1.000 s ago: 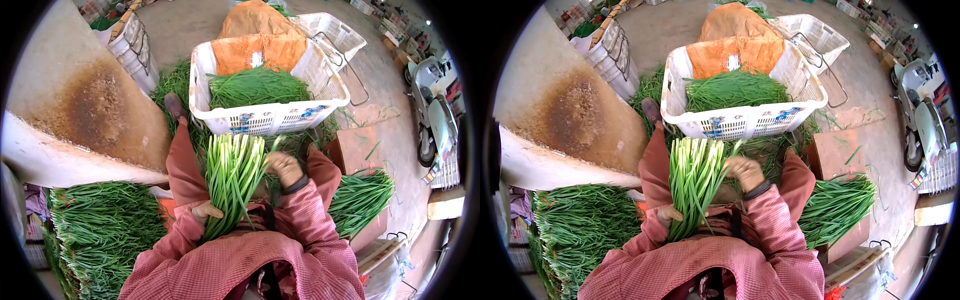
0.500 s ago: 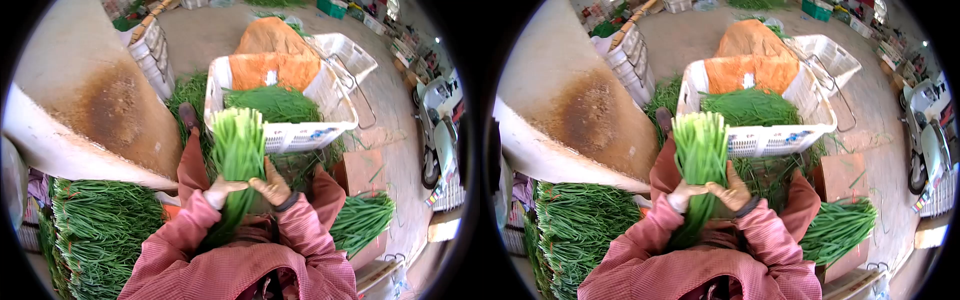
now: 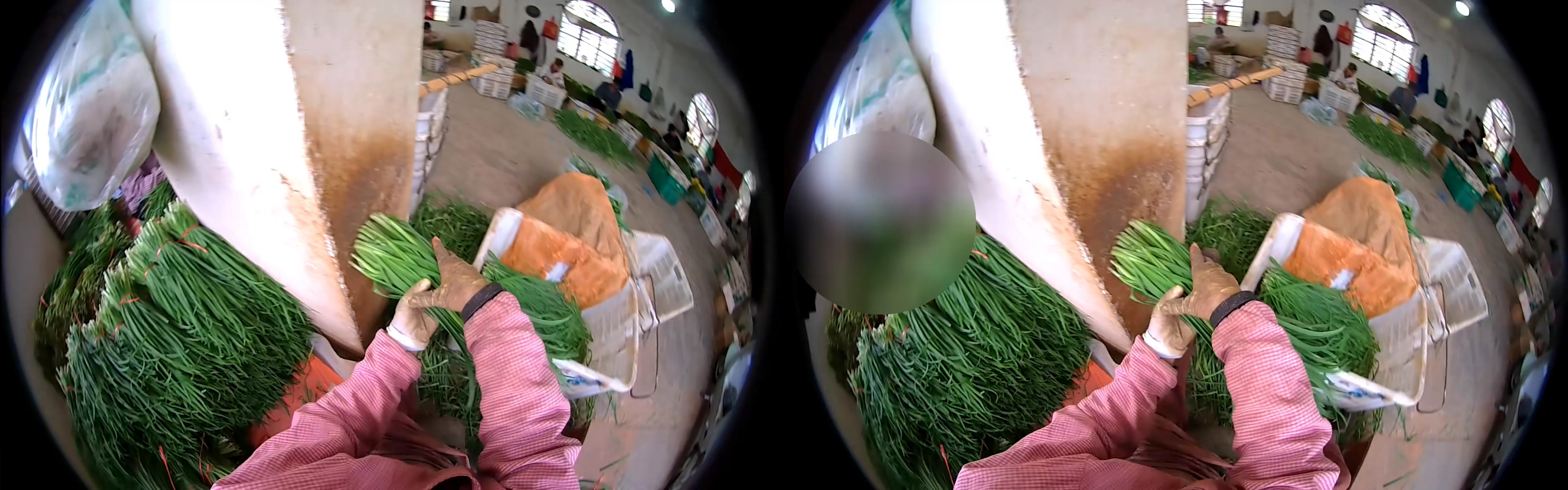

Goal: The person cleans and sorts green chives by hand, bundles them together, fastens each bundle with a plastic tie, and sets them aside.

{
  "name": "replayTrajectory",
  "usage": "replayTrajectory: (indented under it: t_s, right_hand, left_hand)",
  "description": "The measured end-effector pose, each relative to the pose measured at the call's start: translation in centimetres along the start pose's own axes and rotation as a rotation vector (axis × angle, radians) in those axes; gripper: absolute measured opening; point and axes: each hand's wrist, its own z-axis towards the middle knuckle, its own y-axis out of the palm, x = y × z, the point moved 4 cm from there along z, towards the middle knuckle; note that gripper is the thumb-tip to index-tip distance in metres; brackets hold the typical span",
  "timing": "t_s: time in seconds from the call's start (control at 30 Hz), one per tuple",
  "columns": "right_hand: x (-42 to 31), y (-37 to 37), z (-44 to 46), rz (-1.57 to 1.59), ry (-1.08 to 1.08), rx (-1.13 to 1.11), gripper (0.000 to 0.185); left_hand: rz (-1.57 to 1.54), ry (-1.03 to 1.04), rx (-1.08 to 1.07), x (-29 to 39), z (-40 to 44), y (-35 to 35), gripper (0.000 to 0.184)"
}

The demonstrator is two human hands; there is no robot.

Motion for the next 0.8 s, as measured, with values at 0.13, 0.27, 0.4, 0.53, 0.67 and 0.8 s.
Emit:
replayTrajectory:
  t_s: [0.13,0.27,0.4,0.53,0.67,0.8]
  right_hand:
    - [1.8,2.2,-2.1,0.105,-0.061,0.075,0.124]
    - [6.0,4.5,-8.4,0.471,-0.059,0.351,0.121]
    - [9.5,5.3,-15.6,0.988,0.012,0.587,0.097]
    - [11.7,5.3,-23.5,1.315,0.175,0.772,0.049]
    - [11.8,5.5,-29.9,2.007,0.006,0.744,0.048]
    - [13.5,7.8,-33.6,2.103,0.015,1.015,0.061]
  left_hand:
    - [-0.012,-0.054,0.047,-0.6,-1.5,-0.1,0.04]
    - [0.052,-0.277,-0.019,-5.7,-3.0,0.8,0.043]
    - [0.485,-0.529,-0.142,-11.2,-4.7,4.9,0.047]
    - [0.715,-0.681,-0.351,-16.5,-7.3,8.7,0.074]
    - [0.747,-0.735,-0.447,-20.1,-10.0,9.0,0.091]
    - [1.386,-0.413,-0.825,-24.2,-14.4,6.8,0.115]
